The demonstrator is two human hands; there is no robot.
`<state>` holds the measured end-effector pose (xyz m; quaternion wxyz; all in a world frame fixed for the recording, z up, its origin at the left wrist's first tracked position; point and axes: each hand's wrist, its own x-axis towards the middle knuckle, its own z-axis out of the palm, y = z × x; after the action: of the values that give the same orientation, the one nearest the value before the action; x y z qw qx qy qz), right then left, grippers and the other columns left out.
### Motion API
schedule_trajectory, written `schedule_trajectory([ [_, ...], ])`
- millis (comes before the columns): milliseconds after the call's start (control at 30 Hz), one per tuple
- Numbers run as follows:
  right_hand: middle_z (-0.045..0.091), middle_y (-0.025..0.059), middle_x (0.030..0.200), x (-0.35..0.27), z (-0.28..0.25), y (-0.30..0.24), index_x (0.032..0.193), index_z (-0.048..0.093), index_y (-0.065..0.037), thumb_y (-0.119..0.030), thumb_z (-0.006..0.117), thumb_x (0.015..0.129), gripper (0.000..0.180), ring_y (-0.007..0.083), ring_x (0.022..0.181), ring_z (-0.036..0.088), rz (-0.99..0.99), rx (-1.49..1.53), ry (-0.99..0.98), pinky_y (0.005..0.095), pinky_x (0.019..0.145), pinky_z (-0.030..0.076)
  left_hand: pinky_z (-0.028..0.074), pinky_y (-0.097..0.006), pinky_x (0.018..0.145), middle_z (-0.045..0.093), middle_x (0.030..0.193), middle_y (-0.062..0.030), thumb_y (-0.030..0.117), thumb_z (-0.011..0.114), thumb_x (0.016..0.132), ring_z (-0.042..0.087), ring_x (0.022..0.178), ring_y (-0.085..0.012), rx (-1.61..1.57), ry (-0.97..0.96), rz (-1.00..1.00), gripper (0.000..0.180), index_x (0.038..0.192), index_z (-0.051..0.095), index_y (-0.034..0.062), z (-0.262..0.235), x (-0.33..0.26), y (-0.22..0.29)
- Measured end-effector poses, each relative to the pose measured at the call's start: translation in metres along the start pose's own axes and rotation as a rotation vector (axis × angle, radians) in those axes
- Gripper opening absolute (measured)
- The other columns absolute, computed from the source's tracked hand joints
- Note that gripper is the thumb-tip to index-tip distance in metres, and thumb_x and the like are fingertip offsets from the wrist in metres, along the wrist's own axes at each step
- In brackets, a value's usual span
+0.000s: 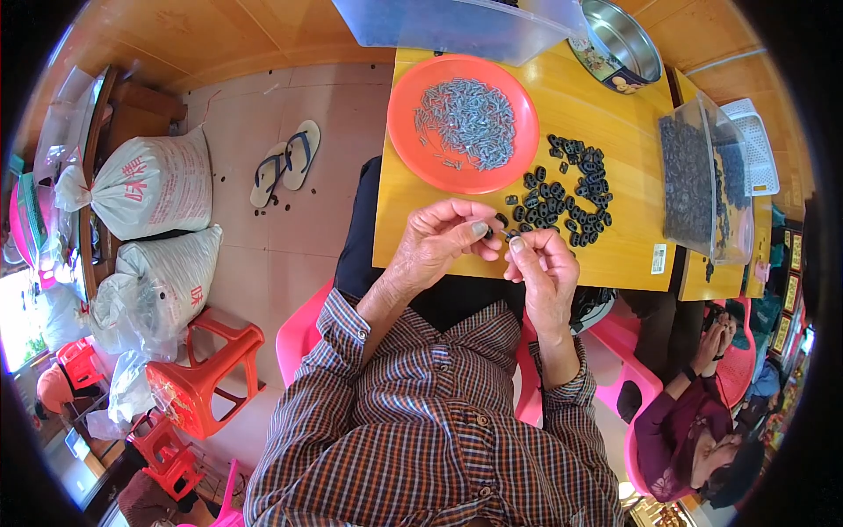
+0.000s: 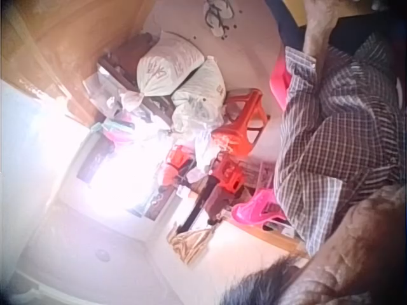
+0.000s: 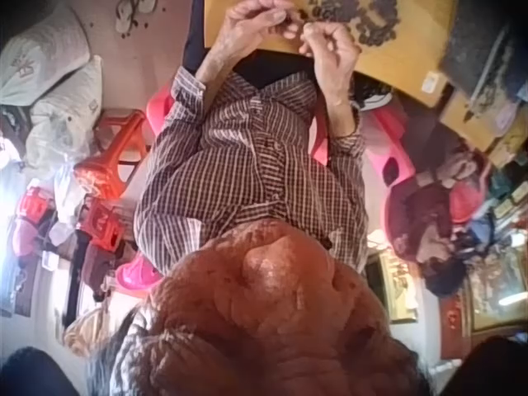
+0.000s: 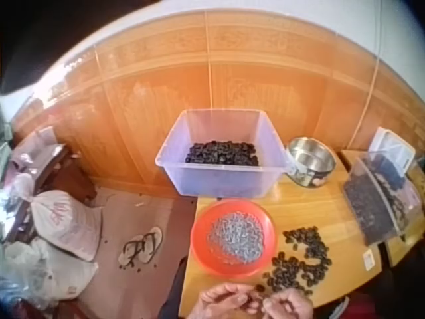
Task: Inserting small metal pins into black plastic components at a wooden table.
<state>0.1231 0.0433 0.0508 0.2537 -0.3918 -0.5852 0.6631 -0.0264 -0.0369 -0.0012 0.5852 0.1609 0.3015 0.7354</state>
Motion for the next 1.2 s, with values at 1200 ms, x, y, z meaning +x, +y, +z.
schedule_trajectory([
  [1200,0.060,0.0025,0.073,0.000,-0.005,0.002,0.088,0.057,-0.002,-0.013,0.060,0.090,0.012,0.0058,0.056,0.053,0.025,-0.031,0.012,0.0181,0.053,0.041,0.053,-0.027,0.081,0.065,0.105,-0.0128,-0.004,0.062,0.085,0.066,0.087,-0.0148,0.280,0.016,0.002,0.026,0.111,0.064,-0.0033,0.002,-0.002,0.000],
])
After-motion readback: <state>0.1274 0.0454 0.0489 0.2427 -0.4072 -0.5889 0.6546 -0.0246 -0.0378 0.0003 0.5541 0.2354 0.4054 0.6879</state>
